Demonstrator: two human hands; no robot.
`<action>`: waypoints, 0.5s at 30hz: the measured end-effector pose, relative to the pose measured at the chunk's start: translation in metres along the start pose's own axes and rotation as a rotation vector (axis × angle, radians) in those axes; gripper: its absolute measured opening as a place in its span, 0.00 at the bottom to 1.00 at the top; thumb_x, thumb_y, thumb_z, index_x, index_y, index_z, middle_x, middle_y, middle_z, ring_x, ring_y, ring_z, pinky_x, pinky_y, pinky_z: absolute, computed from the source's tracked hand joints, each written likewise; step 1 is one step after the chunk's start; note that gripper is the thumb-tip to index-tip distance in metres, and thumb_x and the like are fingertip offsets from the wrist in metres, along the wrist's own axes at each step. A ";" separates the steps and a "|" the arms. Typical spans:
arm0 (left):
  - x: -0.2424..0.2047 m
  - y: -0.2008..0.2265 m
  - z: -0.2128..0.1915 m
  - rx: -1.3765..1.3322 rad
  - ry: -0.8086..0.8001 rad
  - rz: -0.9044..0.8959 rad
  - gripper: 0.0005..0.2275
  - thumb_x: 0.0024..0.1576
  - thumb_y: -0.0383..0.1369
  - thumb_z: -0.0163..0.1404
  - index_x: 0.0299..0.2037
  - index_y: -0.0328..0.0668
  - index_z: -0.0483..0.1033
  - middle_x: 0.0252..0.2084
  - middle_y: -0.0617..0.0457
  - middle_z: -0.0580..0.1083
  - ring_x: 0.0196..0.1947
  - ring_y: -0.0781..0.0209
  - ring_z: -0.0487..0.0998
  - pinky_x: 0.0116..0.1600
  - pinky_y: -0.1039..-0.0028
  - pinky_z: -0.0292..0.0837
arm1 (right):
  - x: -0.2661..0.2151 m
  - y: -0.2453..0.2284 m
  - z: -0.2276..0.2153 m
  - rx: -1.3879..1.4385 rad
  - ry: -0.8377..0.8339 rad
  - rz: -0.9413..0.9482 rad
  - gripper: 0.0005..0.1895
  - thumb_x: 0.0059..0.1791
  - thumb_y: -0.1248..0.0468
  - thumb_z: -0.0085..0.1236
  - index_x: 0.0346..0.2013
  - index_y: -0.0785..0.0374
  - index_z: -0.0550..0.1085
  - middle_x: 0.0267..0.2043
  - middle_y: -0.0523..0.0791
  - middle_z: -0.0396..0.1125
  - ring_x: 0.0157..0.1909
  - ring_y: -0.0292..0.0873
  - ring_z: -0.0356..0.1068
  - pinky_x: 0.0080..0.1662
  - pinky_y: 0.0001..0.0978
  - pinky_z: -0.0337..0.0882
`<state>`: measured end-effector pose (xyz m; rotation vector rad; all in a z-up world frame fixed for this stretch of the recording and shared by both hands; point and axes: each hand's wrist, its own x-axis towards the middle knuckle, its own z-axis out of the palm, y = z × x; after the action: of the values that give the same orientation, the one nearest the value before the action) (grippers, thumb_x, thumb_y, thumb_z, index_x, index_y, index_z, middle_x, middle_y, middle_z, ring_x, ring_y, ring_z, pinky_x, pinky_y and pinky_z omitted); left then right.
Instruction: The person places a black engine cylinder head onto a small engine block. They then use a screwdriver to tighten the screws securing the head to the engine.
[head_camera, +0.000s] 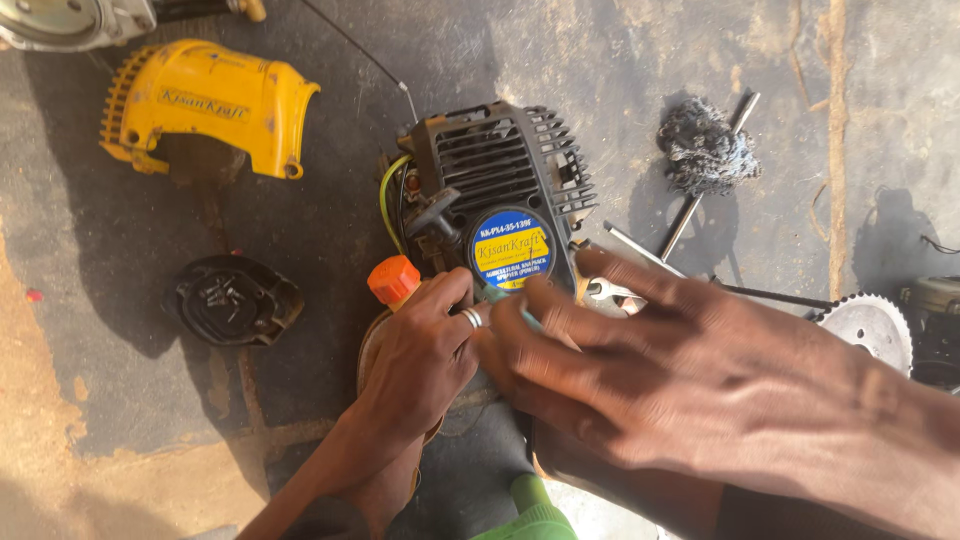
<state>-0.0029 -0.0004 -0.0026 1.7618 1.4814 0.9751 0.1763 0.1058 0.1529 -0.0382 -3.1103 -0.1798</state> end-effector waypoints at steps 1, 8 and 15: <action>0.000 0.000 0.001 -0.008 0.019 0.004 0.11 0.48 0.23 0.58 0.41 0.36 0.82 0.33 0.48 0.66 0.36 0.52 0.72 0.39 0.62 0.67 | -0.001 0.001 0.003 -0.070 -0.008 -0.082 0.21 0.33 0.64 0.55 0.40 0.61 0.78 0.45 0.44 0.75 0.51 0.43 0.74 0.56 0.35 0.73; -0.001 0.000 0.005 -0.043 0.075 0.002 0.08 0.52 0.26 0.61 0.41 0.38 0.83 0.30 0.49 0.66 0.34 0.53 0.72 0.38 0.63 0.67 | 0.007 -0.007 0.025 0.350 -0.641 0.328 0.14 0.57 0.51 0.49 0.44 0.56 0.76 0.43 0.40 0.71 0.48 0.39 0.71 0.51 0.34 0.72; -0.001 -0.004 0.003 -0.049 0.035 -0.039 0.04 0.53 0.25 0.60 0.33 0.34 0.77 0.33 0.49 0.67 0.35 0.53 0.74 0.38 0.63 0.67 | 0.000 0.011 0.015 -0.153 -0.041 -0.282 0.16 0.34 0.70 0.56 0.36 0.61 0.76 0.51 0.45 0.73 0.54 0.43 0.75 0.59 0.34 0.75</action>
<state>-0.0022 -0.0010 -0.0075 1.6825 1.4957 1.0190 0.1765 0.1183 0.1397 0.4004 -3.1200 -0.4267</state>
